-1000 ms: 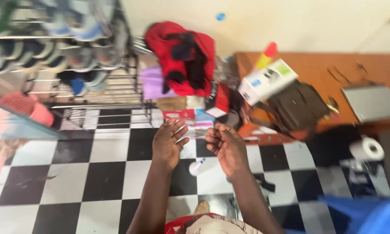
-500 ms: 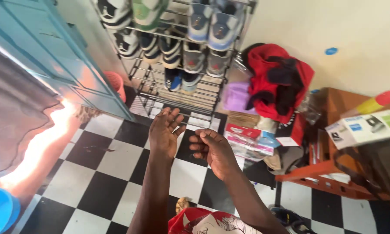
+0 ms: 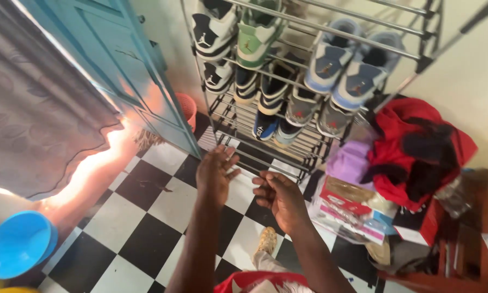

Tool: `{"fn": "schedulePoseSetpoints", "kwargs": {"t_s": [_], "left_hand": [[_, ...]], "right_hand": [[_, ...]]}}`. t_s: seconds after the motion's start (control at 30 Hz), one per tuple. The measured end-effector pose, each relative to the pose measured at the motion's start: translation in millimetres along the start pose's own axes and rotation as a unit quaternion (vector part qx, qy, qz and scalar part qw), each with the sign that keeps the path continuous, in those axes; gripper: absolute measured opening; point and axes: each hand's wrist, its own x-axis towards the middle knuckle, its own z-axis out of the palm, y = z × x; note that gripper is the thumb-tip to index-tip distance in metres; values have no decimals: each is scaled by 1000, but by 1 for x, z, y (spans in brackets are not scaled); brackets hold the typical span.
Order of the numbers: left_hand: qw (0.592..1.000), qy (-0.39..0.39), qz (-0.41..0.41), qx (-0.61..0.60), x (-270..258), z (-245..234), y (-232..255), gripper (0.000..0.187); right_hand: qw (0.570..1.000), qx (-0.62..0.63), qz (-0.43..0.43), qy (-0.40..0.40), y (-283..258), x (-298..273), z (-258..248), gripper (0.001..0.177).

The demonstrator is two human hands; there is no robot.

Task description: Picking up sneakers from a metal rack, inspecting them, and placing them on the floor.

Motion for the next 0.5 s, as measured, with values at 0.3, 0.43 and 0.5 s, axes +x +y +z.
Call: {"fn": "schedulePoseSetpoints", "kwargs": {"t_s": [0.3,0.43,0.5], "left_hand": [[996,-18,75,-37,74,24,39,39],[999,-4,37,-36,97,28,42,42],[1000,2,19,-6,103,35,55,42]], "right_hand": [[993,-93,-34,-64,-57,118,45,32],[988,-146,-26,-33,-64,159,44,39],[983,-182,-25,-12,-63,184,39,50]]}}
